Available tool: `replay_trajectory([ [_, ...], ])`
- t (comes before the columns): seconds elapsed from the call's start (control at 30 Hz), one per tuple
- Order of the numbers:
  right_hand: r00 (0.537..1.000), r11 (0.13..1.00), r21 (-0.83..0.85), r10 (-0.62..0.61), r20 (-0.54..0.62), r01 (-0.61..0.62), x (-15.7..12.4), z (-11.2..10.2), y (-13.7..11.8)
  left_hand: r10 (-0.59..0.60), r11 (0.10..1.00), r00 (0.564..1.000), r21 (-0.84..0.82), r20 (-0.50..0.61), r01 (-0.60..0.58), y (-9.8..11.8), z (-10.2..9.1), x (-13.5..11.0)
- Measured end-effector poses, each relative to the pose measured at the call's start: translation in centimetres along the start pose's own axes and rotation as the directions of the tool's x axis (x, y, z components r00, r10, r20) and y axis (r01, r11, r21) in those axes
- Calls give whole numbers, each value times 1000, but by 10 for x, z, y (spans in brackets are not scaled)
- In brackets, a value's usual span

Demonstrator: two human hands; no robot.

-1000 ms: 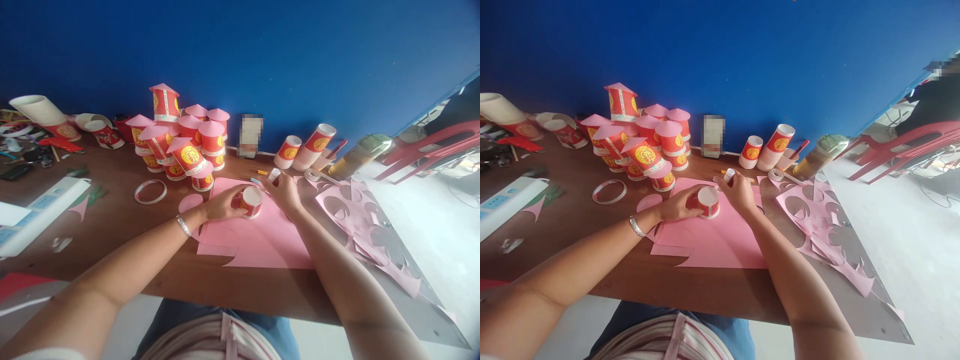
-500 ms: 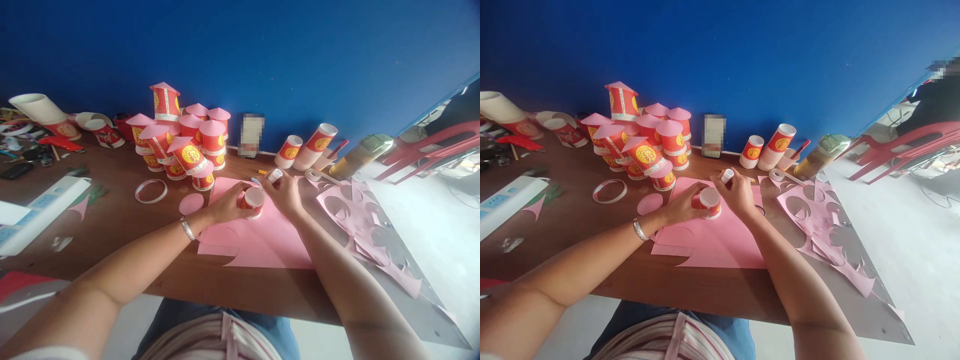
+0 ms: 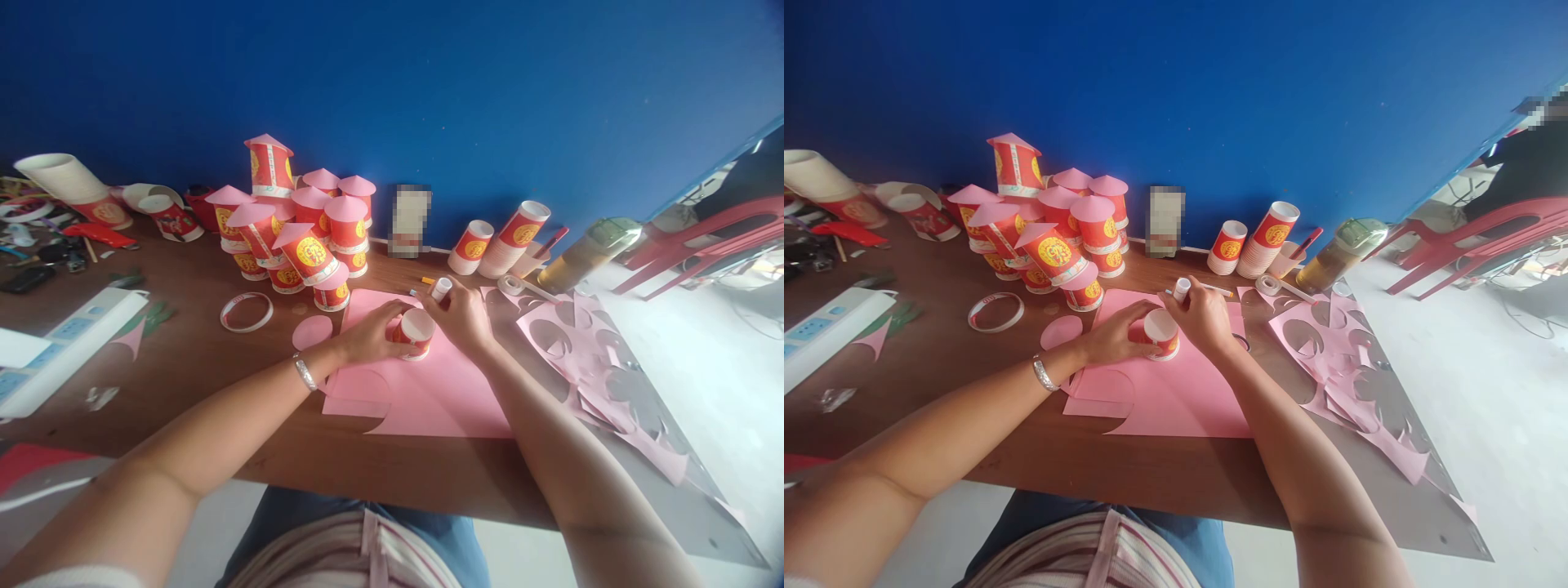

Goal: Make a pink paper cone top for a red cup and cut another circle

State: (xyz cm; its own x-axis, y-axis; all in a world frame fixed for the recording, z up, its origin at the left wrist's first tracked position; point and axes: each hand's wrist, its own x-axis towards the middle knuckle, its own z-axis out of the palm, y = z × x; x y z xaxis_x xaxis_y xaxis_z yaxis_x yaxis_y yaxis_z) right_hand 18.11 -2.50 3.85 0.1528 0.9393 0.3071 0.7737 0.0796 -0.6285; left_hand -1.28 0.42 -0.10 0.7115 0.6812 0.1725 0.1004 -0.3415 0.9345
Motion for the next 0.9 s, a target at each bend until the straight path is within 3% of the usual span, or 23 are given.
replay_trajectory([
  [0.23, 993, 967, 231, 114, -20, -106, 6, 2, 16, 31, 976, 997, -218, 75, -14, -11, -16, -1],
  [0.33, 985, 918, 363, 170, -3, -157, 10, 2, 24, -11, 985, 999, -174, 40, 18, -13, -18, -1],
  [0.47, 981, 863, 479, 192, -21, -159, 12, 7, 37, -41, 999, 993, 11, -111, 42, -12, -6, 0],
  [0.53, 982, 817, 556, 191, -7, -155, 14, 11, 43, -56, 998, 990, -4, -127, 56, -11, -2, 0],
  [0.7, 974, 657, 731, 224, 45, -185, 17, 15, 50, -53, 961, 998, -270, 34, 60, -7, -10, -2],
  [0.8, 970, 608, 769, 234, 62, -196, 17, 17, 50, -31, 945, 993, -322, 111, 65, -4, -16, -3],
  [0.9, 970, 582, 788, 231, 78, -202, 16, 17, 50, -13, 944, 993, -326, 121, 52, -2, -18, -4],
])
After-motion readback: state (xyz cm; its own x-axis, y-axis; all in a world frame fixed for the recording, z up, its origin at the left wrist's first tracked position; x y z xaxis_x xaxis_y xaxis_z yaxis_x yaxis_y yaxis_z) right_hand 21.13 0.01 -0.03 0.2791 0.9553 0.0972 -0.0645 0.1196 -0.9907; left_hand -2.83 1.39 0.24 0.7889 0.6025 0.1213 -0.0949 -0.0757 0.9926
